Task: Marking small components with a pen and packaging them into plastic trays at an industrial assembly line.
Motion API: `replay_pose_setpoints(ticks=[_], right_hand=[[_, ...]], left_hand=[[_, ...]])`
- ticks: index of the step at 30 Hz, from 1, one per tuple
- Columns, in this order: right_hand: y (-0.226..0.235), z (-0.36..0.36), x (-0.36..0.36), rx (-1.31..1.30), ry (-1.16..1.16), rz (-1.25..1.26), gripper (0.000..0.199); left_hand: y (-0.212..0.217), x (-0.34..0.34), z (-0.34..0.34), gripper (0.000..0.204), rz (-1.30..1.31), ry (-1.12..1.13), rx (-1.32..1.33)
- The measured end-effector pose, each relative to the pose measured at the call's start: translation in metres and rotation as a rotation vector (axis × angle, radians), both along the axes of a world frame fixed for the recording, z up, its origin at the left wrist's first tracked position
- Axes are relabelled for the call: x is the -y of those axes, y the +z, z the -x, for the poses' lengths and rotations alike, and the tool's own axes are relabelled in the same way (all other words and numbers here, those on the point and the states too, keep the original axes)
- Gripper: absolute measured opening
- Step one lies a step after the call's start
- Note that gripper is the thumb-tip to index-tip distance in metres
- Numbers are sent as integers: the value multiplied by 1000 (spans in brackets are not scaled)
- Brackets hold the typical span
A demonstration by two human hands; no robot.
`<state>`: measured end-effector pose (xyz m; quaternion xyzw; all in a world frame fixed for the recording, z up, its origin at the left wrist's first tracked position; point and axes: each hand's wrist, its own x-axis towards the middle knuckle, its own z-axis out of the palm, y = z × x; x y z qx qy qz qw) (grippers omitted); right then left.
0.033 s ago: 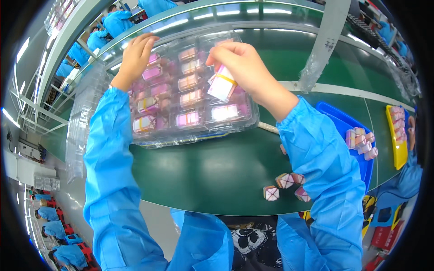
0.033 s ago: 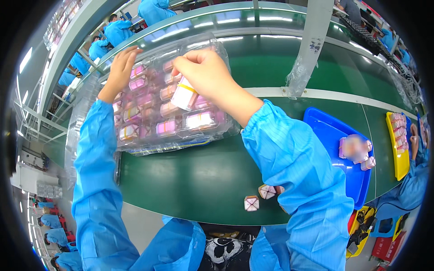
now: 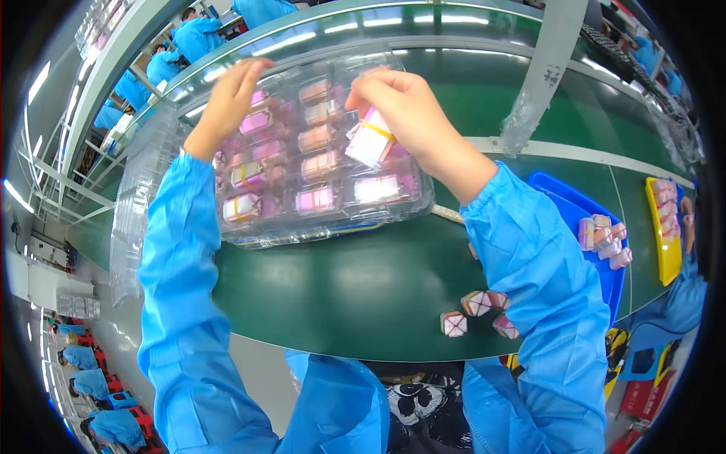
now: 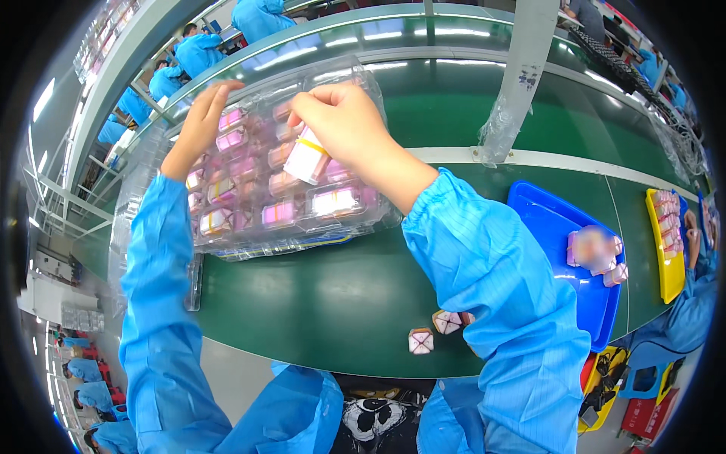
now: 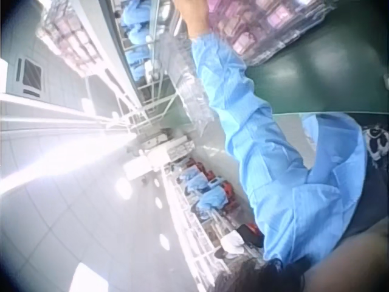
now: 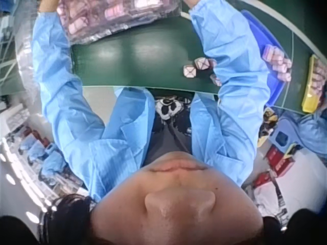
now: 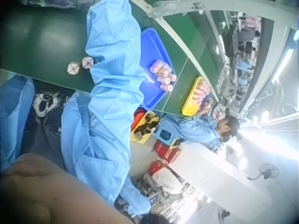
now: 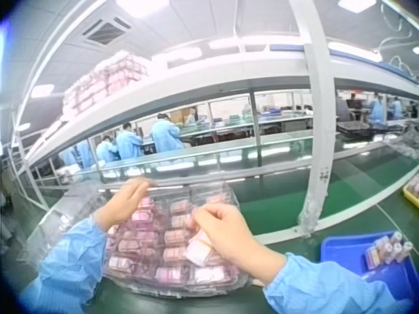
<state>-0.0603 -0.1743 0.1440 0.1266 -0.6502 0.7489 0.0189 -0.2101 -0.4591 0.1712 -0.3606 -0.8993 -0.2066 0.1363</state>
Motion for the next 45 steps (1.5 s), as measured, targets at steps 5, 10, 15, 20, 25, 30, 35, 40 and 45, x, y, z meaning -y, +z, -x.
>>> replay_pose_setpoints(ticks=[5, 10, 15, 20, 25, 30, 35, 40, 45], right_hand=[[-7, 3, 20, -19, -143, 159, 27], [1, 1, 31, 58, -89, 149, 37], [-7, 21, 38, 121, -126, 62, 45], [-23, 32, 66, 9, -148, 64, 45], [-46, 17, 84, -179, -28, -248, 44], [-53, -5, 66, -725, 118, -767, 28], [-47, -15, 47, -889, -7, -1092, 24], [-40, -36, 39, -996, -120, -850, 28], [3, -110, -72, -495, 128, -833, 41]], left_hand=[[-9, -94, -169, 54, -143, -138, 118], [-15, -91, -187, 53, -126, 100, 59], [-12, -38, -137, 48, -235, 17, 63], [-28, 59, -74, 49, -254, 269, 429], [-31, 61, -58, 48, -33, 118, 362], [-49, 41, -94, 50, -270, 37, 523], [-84, 12, -125, 57, 143, 146, -157], [-76, 33, -124, 51, 13, 119, -23], [-60, -26, -181, 39, -231, 52, -427]])
